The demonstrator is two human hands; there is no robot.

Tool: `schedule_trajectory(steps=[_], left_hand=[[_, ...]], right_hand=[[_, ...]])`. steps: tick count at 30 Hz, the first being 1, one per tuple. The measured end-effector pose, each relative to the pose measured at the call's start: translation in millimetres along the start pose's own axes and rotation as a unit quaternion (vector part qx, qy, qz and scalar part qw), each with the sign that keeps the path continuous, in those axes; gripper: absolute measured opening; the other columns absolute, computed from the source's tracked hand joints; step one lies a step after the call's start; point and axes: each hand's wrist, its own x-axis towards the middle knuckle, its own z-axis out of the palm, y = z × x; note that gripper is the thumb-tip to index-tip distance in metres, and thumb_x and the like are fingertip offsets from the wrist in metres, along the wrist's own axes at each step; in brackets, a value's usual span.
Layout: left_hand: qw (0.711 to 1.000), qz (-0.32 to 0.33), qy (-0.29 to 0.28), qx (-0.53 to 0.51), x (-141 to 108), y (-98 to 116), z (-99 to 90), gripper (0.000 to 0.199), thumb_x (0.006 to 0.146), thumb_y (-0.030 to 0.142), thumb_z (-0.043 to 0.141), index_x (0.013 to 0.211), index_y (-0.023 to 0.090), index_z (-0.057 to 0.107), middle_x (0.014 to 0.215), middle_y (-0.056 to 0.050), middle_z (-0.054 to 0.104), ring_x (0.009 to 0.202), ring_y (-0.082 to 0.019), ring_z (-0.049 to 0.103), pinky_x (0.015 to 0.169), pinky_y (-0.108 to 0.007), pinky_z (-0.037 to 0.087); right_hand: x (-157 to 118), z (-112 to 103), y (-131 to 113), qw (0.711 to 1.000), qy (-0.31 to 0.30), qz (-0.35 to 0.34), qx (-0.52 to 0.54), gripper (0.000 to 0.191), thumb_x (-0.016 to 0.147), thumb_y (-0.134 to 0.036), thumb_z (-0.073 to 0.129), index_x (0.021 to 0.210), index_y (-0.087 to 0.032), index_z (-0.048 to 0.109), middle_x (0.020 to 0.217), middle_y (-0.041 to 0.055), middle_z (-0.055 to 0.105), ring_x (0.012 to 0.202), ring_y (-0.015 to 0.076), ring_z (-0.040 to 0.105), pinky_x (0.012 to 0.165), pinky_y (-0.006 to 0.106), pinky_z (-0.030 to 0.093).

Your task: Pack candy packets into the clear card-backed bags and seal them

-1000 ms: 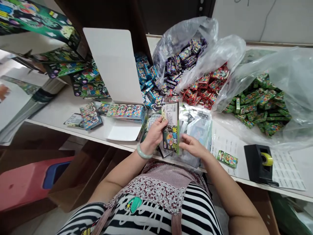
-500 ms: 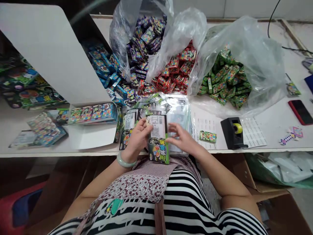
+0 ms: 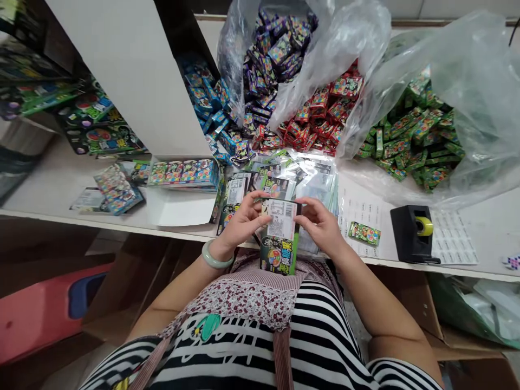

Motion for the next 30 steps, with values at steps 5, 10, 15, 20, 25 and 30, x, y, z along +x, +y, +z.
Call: schedule_trajectory(steps=[5,10,15,20,25,30], left_hand=[[0.988,0.049,0.106,0.096,2,16,5.6,0.021,0.095,0.042,0.057,0.089,0.022,0.057,0.089,-0.003,0.068,0.083,-0.013,0.065,0.077,-0.03,0.055],[0.994,0.044,0.092,0.032,2,31,7.2,0.021,0.094,0.036,0.06,0.111,0.023,0.059,0.103,-0.007,0.075,0.101,-0.017,0.071,0.088,-0.035,0.057],[0.992,0.077,0.076,0.061,-1,39,3.6,0.017,0.089,0.035,0.067,0.094,0.02,0.069,0.1,-0.007,0.077,0.098,-0.017,0.072,0.091,-0.036,0.059],[0.996,0.039,0.071,0.035,6,49,4.1,0.021,0.08,0.037,0.077,0.083,0.019,0.067,0.084,-0.004,0.074,0.08,-0.014,0.07,0.075,-0.03,0.059],[0.998,0.022,0.061,0.028,10,57,3.9,0.022,0.079,0.037,0.078,0.075,0.02,0.064,0.074,-0.001,0.068,0.069,-0.012,0.065,0.066,-0.029,0.056],[0.994,0.075,-0.003,0.079,0,56,-7.0,0.021,0.089,0.042,0.068,0.081,0.022,0.071,0.09,-0.006,0.074,0.088,-0.017,0.07,0.083,-0.037,0.059]], right_hand=[[8,-6,-23,0.999,-0.014,-0.007,-0.046,0.021,0.089,-0.042,0.063,0.088,-0.021,0.067,0.077,0.0007,0.063,0.063,0.0114,0.056,0.054,0.026,0.05],[19,-10,-43,0.999,-0.027,-0.018,0.005,0.021,0.081,-0.039,0.074,0.093,-0.023,0.065,0.086,0.0022,0.064,0.074,0.0143,0.06,0.049,0.023,0.05],[16,-9,-52,0.993,-0.059,-0.066,-0.083,0.014,0.084,-0.036,0.071,0.087,-0.023,0.066,0.094,0.0043,0.065,0.086,0.0162,0.062,0.059,0.026,0.056],[19,-3,-63,0.993,-0.074,-0.056,-0.066,0.022,0.082,-0.041,0.073,0.081,-0.023,0.062,0.084,0.0027,0.066,0.078,0.0154,0.063,0.061,0.027,0.054],[26,-2,-66,0.994,-0.105,0.007,-0.013,0.023,0.079,-0.042,0.076,0.08,-0.022,0.065,0.077,0.0012,0.066,0.066,0.013,0.059,0.056,0.027,0.051],[15,-7,-64,0.994,-0.105,-0.015,-0.033,0.019,0.087,-0.041,0.068,0.083,-0.023,0.069,0.085,0.0043,0.069,0.073,0.0146,0.063,0.057,0.026,0.053]])
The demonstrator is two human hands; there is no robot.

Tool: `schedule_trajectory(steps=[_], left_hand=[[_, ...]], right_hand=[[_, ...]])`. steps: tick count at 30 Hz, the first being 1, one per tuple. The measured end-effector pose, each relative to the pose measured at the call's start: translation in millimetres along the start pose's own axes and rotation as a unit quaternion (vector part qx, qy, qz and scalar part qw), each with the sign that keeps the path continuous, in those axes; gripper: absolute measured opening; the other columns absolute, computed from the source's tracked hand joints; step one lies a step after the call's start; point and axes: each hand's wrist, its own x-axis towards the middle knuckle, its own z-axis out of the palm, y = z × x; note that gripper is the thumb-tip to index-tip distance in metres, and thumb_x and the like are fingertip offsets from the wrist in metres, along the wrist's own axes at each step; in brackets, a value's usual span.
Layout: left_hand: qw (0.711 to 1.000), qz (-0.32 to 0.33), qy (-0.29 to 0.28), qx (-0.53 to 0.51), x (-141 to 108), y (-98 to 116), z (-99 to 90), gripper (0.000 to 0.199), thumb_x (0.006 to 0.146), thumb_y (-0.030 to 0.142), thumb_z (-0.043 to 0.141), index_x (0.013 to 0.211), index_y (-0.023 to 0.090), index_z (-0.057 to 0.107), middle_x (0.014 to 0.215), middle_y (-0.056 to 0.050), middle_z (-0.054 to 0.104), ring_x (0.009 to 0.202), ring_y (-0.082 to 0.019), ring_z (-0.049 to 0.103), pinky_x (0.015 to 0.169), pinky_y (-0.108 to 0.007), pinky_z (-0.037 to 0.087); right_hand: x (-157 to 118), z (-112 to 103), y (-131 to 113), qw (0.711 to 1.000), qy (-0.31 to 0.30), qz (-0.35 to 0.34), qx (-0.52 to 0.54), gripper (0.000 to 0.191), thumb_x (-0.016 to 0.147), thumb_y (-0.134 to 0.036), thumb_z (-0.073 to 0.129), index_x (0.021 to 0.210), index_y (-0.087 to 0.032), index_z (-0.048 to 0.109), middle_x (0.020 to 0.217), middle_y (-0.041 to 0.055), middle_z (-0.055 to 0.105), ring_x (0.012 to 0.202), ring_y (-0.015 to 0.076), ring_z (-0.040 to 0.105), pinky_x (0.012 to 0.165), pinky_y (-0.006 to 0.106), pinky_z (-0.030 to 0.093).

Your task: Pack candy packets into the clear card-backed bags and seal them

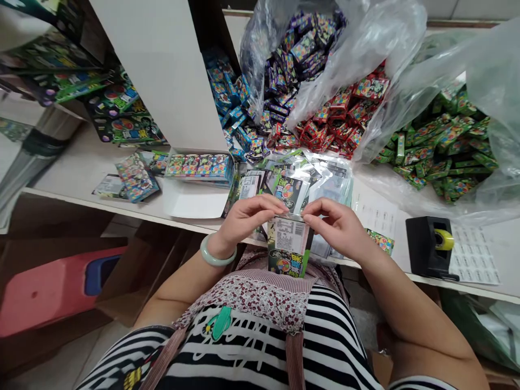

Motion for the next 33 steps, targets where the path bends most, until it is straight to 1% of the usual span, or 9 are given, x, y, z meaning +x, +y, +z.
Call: schedule_trajectory(steps=[4,9,15,17,20,22,25,27,33], left_hand=[[0.999,0.03,-0.005,0.032,-8,-8,-5.3,0.015,0.088,0.038,0.07,0.093,0.024,0.074,0.096,-0.007,0.075,0.094,-0.018,0.07,0.085,-0.037,0.059],[0.997,0.055,-0.009,0.052,-13,-18,-1.2,0.012,0.089,0.032,0.069,0.095,0.021,0.073,0.097,-0.008,0.074,0.093,-0.017,0.07,0.077,-0.031,0.06],[0.988,0.109,-0.009,0.109,-7,-17,4.3,0.011,0.091,0.022,0.063,0.101,0.021,0.068,0.093,-0.006,0.069,0.088,-0.014,0.066,0.073,-0.028,0.056],[0.985,0.127,-0.015,0.119,-5,-19,3.3,0.007,0.091,0.02,0.064,0.097,0.022,0.069,0.089,-0.005,0.068,0.086,-0.014,0.065,0.074,-0.03,0.055],[0.988,0.108,0.007,0.111,-2,-27,-0.6,0.004,0.09,0.021,0.066,0.092,0.021,0.069,0.087,-0.004,0.068,0.084,-0.014,0.064,0.072,-0.028,0.053],[0.991,0.081,0.035,0.099,0,-35,-2.5,0.003,0.089,0.024,0.068,0.09,0.021,0.069,0.086,-0.004,0.067,0.082,-0.014,0.064,0.069,-0.027,0.052],[0.994,0.052,0.054,0.082,3,-43,-0.9,0.009,0.087,0.029,0.07,0.086,0.02,0.069,0.084,-0.003,0.067,0.081,-0.014,0.064,0.07,-0.027,0.051],[0.994,0.044,0.054,0.081,6,-44,2.1,0.012,0.086,0.032,0.071,0.085,0.02,0.069,0.084,-0.003,0.067,0.081,-0.014,0.064,0.071,-0.027,0.052],[0.993,0.035,0.049,0.106,9,-40,5.1,0.013,0.087,0.033,0.07,0.087,0.02,0.069,0.085,-0.003,0.067,0.083,-0.014,0.064,0.073,-0.027,0.051]], right_hand=[[-11,-1,3,0.995,0.025,-0.075,-0.065,0.011,0.087,-0.036,0.07,0.094,-0.027,0.071,0.098,0.0055,0.071,0.089,0.0183,0.067,0.066,0.029,0.058],[-19,5,14,0.97,0.053,-0.168,-0.168,0.008,0.09,-0.023,0.065,0.094,-0.028,0.069,0.097,0.0048,0.072,0.09,0.0187,0.067,0.077,0.035,0.058],[-19,19,25,0.97,0.087,-0.179,-0.143,0.007,0.093,-0.021,0.06,0.098,-0.025,0.064,0.098,0.0062,0.067,0.092,0.017,0.065,0.07,0.03,0.056],[-15,9,34,0.983,0.039,-0.154,-0.096,0.01,0.095,-0.027,0.058,0.102,-0.024,0.064,0.104,0.0069,0.067,0.096,0.0169,0.065,0.075,0.031,0.057],[-6,-33,63,0.995,-0.065,-0.064,-0.039,0.028,0.091,-0.041,0.061,0.113,-0.024,0.064,0.112,0.0078,0.068,0.103,0.0196,0.065,0.086,0.037,0.056],[-1,-71,90,0.993,0.02,0.035,-0.108,0.031,0.089,-0.04,0.061,0.113,-0.021,0.066,0.107,0.008,0.07,0.099,0.0209,0.066,0.089,0.039,0.054],[9,-114,128,0.923,0.194,0.16,-0.292,0.019,0.086,-0.026,0.061,0.099,-0.016,0.072,0.101,0.0101,0.069,0.092,0.0227,0.065,0.091,0.041,0.05],[16,-126,146,0.903,0.215,0.177,-0.328,0.019,0.083,-0.02,0.061,0.097,-0.016,0.074,0.102,0.0103,0.068,0.091,0.0231,0.063,0.094,0.041,0.047],[22,-116,168,0.916,0.209,0.158,-0.305,0.015,0.081,-0.019,0.061,0.088,-0.02,0.075,0.101,0.007,0.064,0.09,0.0208,0.061,0.094,0.037,0.045]])
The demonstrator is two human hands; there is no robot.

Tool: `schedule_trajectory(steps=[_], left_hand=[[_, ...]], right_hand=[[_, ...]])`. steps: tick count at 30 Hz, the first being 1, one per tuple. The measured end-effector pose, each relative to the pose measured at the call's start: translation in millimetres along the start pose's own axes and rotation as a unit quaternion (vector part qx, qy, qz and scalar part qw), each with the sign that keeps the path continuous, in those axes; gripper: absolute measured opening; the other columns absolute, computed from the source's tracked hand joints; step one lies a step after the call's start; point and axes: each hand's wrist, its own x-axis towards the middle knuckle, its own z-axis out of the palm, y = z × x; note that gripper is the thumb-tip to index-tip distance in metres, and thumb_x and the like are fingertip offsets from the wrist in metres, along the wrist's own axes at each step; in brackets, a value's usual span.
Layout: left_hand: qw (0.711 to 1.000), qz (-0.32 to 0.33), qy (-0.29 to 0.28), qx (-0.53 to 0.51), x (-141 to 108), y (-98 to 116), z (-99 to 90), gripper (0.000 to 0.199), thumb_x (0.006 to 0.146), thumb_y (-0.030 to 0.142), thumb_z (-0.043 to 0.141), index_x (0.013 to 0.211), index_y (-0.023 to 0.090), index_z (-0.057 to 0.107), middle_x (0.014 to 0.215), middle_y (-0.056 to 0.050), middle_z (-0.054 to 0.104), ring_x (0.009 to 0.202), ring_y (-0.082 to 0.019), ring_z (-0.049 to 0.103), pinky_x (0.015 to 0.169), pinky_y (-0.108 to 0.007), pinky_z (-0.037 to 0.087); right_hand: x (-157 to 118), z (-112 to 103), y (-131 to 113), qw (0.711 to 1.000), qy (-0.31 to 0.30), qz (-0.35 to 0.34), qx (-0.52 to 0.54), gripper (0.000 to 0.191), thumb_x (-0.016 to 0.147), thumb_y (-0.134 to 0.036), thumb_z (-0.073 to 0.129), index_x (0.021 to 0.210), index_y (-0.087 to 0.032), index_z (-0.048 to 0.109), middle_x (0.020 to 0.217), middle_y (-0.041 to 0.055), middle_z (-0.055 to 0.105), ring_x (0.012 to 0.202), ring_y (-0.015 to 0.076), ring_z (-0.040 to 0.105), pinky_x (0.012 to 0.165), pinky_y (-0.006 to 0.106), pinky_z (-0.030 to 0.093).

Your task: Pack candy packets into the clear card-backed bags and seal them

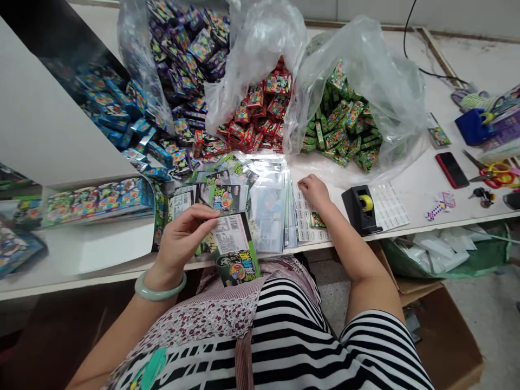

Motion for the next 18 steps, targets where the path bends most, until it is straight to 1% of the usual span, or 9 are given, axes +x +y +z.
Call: schedule_trajectory(steps=[2,4,7,9,11,13,15,16,18], left_hand=[[1.0,0.006,0.002,0.004,0,-2,-0.9,0.012,0.088,0.032,0.07,0.088,0.021,0.07,0.086,-0.003,0.066,0.083,-0.014,0.064,0.072,-0.026,0.051],[1.0,0.017,0.002,0.003,0,-5,-0.9,0.01,0.088,0.031,0.07,0.088,0.021,0.069,0.085,-0.003,0.066,0.082,-0.014,0.063,0.071,-0.026,0.051],[0.999,0.031,-0.005,-0.004,1,-8,1.5,0.006,0.09,0.027,0.067,0.091,0.021,0.068,0.086,-0.003,0.065,0.084,-0.013,0.063,0.072,-0.026,0.051],[0.999,0.037,-0.011,-0.004,2,-8,4.6,0.004,0.09,0.025,0.066,0.091,0.021,0.066,0.087,-0.003,0.065,0.084,-0.013,0.063,0.073,-0.027,0.051],[0.999,0.042,-0.015,0.003,3,-8,8.5,0.004,0.09,0.025,0.066,0.091,0.022,0.065,0.087,-0.003,0.065,0.084,-0.013,0.062,0.073,-0.028,0.051],[0.999,0.049,-0.015,0.007,4,-6,12.3,0.005,0.09,0.026,0.065,0.09,0.022,0.063,0.086,-0.002,0.064,0.081,-0.013,0.061,0.071,-0.029,0.05],[0.998,0.058,-0.017,0.008,5,-4,14.8,0.005,0.091,0.026,0.063,0.089,0.022,0.062,0.085,-0.002,0.063,0.078,-0.013,0.06,0.07,-0.03,0.05],[0.998,0.062,-0.019,0.009,5,-3,15.2,0.005,0.092,0.026,0.062,0.089,0.022,0.061,0.084,-0.002,0.062,0.078,-0.013,0.059,0.072,-0.031,0.05],[0.997,0.067,-0.023,0.01,4,-1,14.3,0.004,0.093,0.025,0.06,0.09,0.022,0.06,0.084,-0.001,0.062,0.08,-0.014,0.059,0.077,-0.033,0.05]], right_hand=[[-4,3,4,1.0,0.005,-0.002,0.028,0.012,0.079,-0.022,0.062,0.084,-0.02,0.073,0.102,0.0063,0.063,0.088,0.0195,0.061,0.094,0.037,0.046],[-7,0,10,0.998,0.008,0.004,0.066,0.007,0.076,-0.025,0.064,0.079,-0.02,0.068,0.101,0.0056,0.062,0.084,0.0179,0.061,0.091,0.038,0.048],[-12,-18,14,0.991,0.006,0.022,0.135,0.016,0.078,-0.036,0.062,0.075,-0.021,0.058,0.088,0.0029,0.06,0.076,0.0162,0.06,0.081,0.038,0.053],[-19,-36,3,0.983,0.003,0.028,0.181,0.025,0.081,-0.046,0.057,0.076,-0.022,0.052,0.079,-0.0001,0.057,0.071,0.0149,0.059,0.076,0.037,0.054],[-29,-52,-26,0.973,-0.017,0.003,0.23,0.03,0.08,-0.051,0.058,0.077,-0.023,0.051,0.075,-0.0021,0.055,0.069,0.0134,0.057,0.075,0.035,0.054],[-42,-63,-71,0.952,-0.09,-0.084,0.282,0.027,0.077,-0.047,0.069,0.08,-0.022,0.056,0.077,-0.0011,0.059,0.073,0.0134,0.057,0.075,0.031,0.051],[-55,-65,-120,0.934,-0.193,-0.164,0.253,0.021,0.083,-0.041,0.068,0.081,-0.022,0.061,0.08,0.001,0.063,0.075,0.0143,0.058,0.074,0.03,0.049],[-61,-63,-142,0.925,-0.229,-0.199,0.229,0.018,0.084,-0.039,0.066,0.081,-0.021,0.062,0.079,0.0014,0.064,0.075,0.0146,0.058,0.073,0.03,0.047],[-67,-54,-177,0.913,-0.273,-0.244,0.179,0.016,0.086,-0.035,0.062,0.08,-0.021,0.061,0.078,0.0016,0.064,0.073,0.0149,0.057,0.071,0.031,0.045]])
